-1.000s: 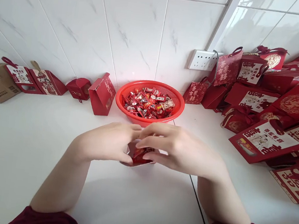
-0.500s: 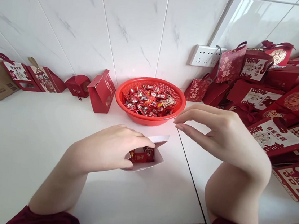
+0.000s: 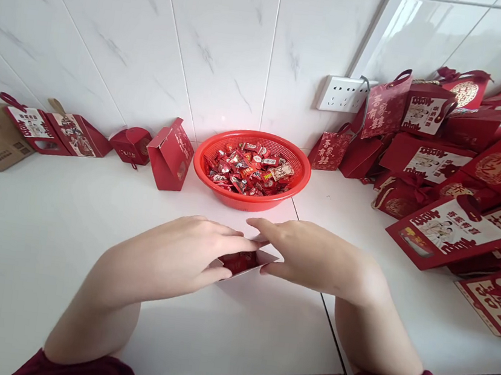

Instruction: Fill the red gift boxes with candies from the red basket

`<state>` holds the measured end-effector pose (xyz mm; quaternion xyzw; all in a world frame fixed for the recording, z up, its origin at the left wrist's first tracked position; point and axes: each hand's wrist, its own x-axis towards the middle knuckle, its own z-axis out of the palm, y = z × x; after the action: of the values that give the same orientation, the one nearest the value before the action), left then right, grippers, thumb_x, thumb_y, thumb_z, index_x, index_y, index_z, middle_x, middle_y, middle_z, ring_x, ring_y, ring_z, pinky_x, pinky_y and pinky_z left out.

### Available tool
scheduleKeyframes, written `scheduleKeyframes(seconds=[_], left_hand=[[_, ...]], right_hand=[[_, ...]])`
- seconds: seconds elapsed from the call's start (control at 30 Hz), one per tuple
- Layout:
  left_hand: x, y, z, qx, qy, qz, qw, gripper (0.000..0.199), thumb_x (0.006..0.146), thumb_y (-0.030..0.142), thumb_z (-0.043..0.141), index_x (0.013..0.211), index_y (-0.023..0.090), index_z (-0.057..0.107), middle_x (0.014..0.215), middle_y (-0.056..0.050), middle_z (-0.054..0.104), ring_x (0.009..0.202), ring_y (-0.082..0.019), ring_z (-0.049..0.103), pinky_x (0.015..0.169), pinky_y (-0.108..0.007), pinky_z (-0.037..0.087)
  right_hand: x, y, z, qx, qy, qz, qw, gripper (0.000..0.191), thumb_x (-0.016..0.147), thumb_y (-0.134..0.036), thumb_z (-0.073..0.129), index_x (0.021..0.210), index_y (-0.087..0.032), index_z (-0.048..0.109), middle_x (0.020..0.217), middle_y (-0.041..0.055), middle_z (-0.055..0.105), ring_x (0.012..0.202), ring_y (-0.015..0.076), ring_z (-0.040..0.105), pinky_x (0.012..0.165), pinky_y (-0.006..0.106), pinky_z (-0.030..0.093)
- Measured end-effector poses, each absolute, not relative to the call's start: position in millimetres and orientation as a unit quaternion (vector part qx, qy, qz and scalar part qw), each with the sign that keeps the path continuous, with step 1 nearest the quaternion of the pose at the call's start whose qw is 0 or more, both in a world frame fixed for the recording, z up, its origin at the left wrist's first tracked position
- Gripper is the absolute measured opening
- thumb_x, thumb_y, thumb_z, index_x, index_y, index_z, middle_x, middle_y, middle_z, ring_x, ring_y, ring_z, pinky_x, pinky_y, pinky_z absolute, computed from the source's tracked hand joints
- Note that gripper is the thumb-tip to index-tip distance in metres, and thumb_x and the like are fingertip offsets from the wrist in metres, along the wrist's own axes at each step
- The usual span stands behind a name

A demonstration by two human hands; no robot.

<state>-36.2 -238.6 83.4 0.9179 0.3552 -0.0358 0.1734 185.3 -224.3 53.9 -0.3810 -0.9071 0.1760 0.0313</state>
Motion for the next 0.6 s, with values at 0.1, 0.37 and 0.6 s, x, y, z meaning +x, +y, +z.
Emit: scheduleKeyframes(seconds=[0.1,0.37,0.6], left_hand=[[-42.0,-237.2,87.7,0.918,0.355,-0.035,0.173,0.048,0.087,0.025,0.059,0.132,0.039,0.055,0.129,0.003,0.064,0.111,-0.022,0.063,0.085,-0.029,0.045],[-34.7,-242.4,83.1,0.925,0.31,-0.046,0.215,0.053,0.081,0.021,0.065,0.13,0.038,0.056,0.123,0.002,0.066,0.11,-0.024,0.063,0.088,-0.032,0.045],[-36.4,-235.4,87.5,0.915,0.327,-0.06,0.227,0.051,0.082,0.025,0.065,0.129,0.041,0.056,0.118,0.005,0.068,0.103,-0.022,0.064,0.084,-0.029,0.044]], right_hand=[[187.2,-228.1,54.1,-0.384,-0.908,0.167,0.022,0.048,0.088,-0.037,0.064,0.129,-0.017,0.053,0.099,0.0096,0.073,0.089,0.0273,0.069,0.071,0.034,0.047],[186.8,-244.1,59.9,-0.396,-0.908,0.134,-0.022,0.03,0.097,-0.04,0.047,0.107,-0.017,0.062,0.089,0.0081,0.073,0.075,0.0261,0.069,0.058,0.033,0.039],[188.8,-248.0,58.7,-0.421,-0.903,0.084,-0.027,0.018,0.091,-0.018,0.046,0.103,-0.017,0.059,0.084,0.0061,0.07,0.07,0.0249,0.068,0.056,0.033,0.034]])
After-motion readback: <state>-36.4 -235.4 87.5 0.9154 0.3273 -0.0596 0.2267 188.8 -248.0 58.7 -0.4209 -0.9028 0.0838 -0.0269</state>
